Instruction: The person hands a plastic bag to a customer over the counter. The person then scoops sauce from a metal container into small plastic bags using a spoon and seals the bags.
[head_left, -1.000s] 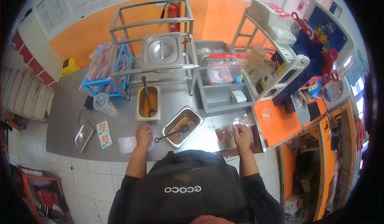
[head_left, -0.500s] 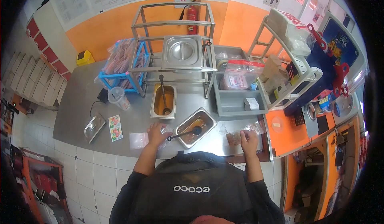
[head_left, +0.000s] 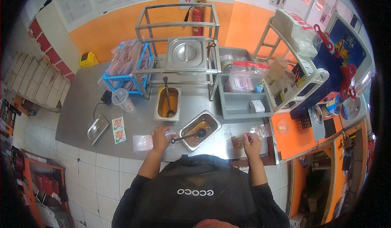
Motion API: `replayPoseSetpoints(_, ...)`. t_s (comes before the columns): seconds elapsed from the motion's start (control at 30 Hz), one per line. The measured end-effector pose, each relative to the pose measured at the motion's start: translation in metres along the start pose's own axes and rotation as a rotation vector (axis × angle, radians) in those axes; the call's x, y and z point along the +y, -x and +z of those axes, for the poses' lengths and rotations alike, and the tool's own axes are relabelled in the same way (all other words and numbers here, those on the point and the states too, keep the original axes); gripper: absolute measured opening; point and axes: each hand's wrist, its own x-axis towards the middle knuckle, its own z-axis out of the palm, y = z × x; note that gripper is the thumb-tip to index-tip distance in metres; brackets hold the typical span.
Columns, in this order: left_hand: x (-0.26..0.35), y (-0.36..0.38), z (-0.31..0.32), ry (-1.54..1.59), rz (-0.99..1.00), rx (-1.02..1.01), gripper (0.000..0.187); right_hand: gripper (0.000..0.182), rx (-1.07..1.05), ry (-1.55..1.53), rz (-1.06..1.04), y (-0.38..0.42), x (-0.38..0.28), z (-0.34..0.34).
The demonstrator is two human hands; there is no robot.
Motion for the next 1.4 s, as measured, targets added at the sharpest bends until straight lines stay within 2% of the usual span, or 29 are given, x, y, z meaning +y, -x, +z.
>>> replayPoseSetpoints(0.03,0.002,0.0,-0.001,-0.001,0.019,0.029,0.037,0.016,-0.003,-0.007,-0.003,0.0,-0.001,0.0)
replayPoseSetpoints(0.13,-0.004,0.001,-0.001,0.035,-0.046,-0.058,0.028,0.015,-0.01,-0.018,-0.01,-0.001,-0.009,0.0)
replayPoseSetpoints(0.23,-0.02,0.0,-0.005,0.379,-0.12,-0.165,0.017,0.013,-0.017,-0.027,-0.037,-0.004,-0.019,-0.001)
replayPoseSetpoints(0.33,-0.011,-0.005,-0.046,0.707,-0.437,-0.327,0.01,0.012,-0.068,-0.07,-0.08,-0.012,-0.035,0.001)
replayPoseSetpoints(0.43,-0.006,-0.011,-0.087,0.643,-0.239,-0.229,0.009,0.012,-0.233,-0.138,-0.116,-0.023,-0.065,0.007)
replayPoseSetpoints(0.47,-0.002,-0.015,-0.1,0.511,-0.085,-0.151,0.007,0.012,-0.309,-0.176,-0.161,-0.027,-0.078,0.011)
replayPoseSetpoints(0.57,0.029,-0.027,-0.137,0.45,0.199,-0.104,0.006,0.014,-0.577,-0.272,-0.328,-0.037,-0.132,0.02)
replayPoseSetpoints(0.63,0.061,-0.031,-0.158,0.391,0.343,-0.191,0.006,0.018,-0.64,-0.39,-0.529,-0.036,-0.159,0.036)
replayPoseSetpoints(0.67,0.075,-0.03,-0.164,0.359,0.414,-0.233,0.007,0.018,-0.699,-0.351,-0.556,-0.034,-0.172,0.04)
replayPoseSetpoints(0.77,0.102,-0.029,-0.165,0.29,0.443,-0.309,0.008,0.018,-0.878,-0.205,-0.631,-0.029,-0.196,0.049)
replayPoseSetpoints(0.83,0.107,-0.029,-0.16,0.303,0.45,-0.287,0.009,0.017,-1.001,-0.073,-0.661,-0.028,-0.195,0.059)
replayPoseSetpoints(1.07,0.113,-0.021,-0.13,0.395,0.335,-0.173,0.014,0.017,-0.992,-0.155,-0.5,-0.03,-0.183,0.054)
replayPoseSetpoints(1.17,0.133,-0.014,-0.126,0.228,0.254,0.262,0.019,0.019,-0.975,-0.209,-0.482,-0.031,-0.179,0.052)
replayPoseSetpoints(1.27,0.152,-0.008,-0.134,0.108,0.378,0.032,0.02,0.022,-0.939,-0.291,-0.467,-0.031,-0.175,0.053)
replayPoseSetpoints(1.37,0.139,-0.006,-0.115,0.319,0.342,-0.142,0.017,0.021,-0.972,-0.321,-0.487,-0.031,-0.169,0.056)
replayPoseSetpoints(1.4,0.135,-0.006,-0.114,0.354,0.331,-0.18,0.015,0.022,-1.026,-0.396,-0.415,-0.031,-0.17,0.054)
